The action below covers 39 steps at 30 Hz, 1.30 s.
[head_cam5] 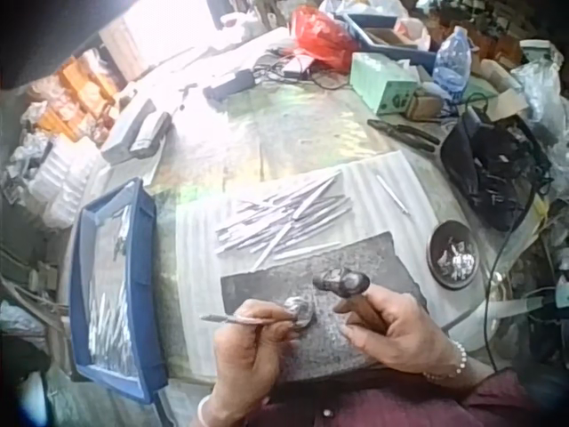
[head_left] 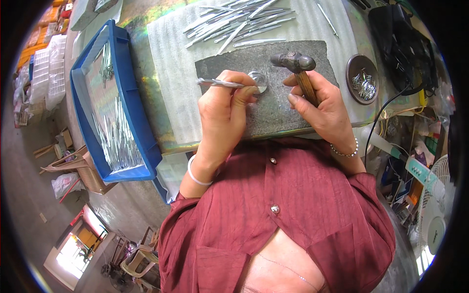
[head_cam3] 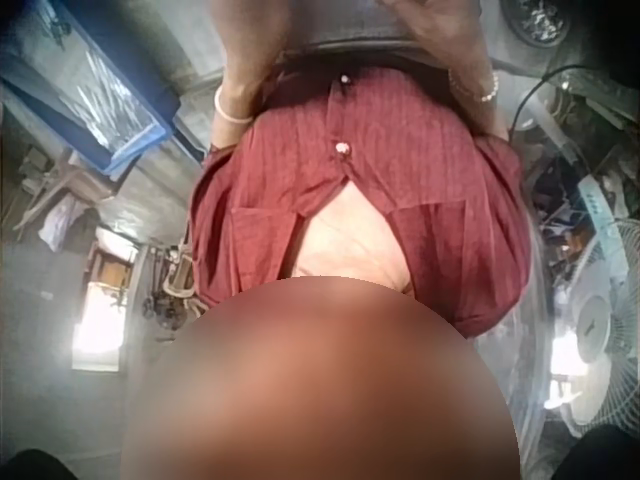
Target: Assembling and hammering small metal components into strips on a workbench.
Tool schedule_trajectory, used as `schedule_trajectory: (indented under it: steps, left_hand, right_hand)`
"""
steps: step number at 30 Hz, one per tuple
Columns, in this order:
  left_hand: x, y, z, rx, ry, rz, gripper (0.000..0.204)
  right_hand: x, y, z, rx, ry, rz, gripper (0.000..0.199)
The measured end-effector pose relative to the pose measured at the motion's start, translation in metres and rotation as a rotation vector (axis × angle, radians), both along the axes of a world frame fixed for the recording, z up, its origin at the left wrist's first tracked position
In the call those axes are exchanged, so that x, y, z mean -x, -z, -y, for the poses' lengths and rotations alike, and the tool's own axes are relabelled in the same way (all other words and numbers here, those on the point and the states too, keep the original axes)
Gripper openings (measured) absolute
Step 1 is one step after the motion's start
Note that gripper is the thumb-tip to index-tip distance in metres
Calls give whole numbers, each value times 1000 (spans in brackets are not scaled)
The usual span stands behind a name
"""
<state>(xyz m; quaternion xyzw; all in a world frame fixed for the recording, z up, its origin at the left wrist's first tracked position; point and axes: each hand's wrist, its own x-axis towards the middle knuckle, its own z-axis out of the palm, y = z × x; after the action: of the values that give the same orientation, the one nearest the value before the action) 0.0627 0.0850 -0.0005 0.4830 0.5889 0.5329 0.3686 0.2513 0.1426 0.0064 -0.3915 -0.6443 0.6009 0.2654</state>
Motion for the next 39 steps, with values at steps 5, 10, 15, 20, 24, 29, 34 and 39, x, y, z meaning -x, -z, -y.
schedule_trajectory:
  steps: [5, 10, 15, 20, 24, 29, 34, 39]
  left_hand:
    - [1, 6, 0, -267, 90, -728, 23]
    - [-3, -11, 0, -207, 100, -760, 25]
    - [2, -3, 2, -243, 150, -681, 25]
    - [5, -7, 1, -287, 116, -649, 19]
    - [7, -2, -1, -302, 117, -644, 18]
    - [12, -4, -1, -275, 148, -616, 17]
    - [12, -1, -4, -300, 156, -560, 17]
    - [13, -2, -4, -283, 159, -562, 28]
  right_hand:
    - [11, -17, 2, 357, -13, -349, 31]
    - [25, -47, -5, -33, -80, -240, 27]
    - [41, -66, -17, -633, -254, -121, 22]
    - [45, -89, -17, -562, -326, 67, 19]
    - [19, -105, 0, -11, -122, -77, 31]
    - [-12, -119, 1, -268, -264, 166, 40]
    - [-18, -122, 9, -530, -224, 167, 36]
    - [-11, -126, 8, -709, -317, 211, 46]
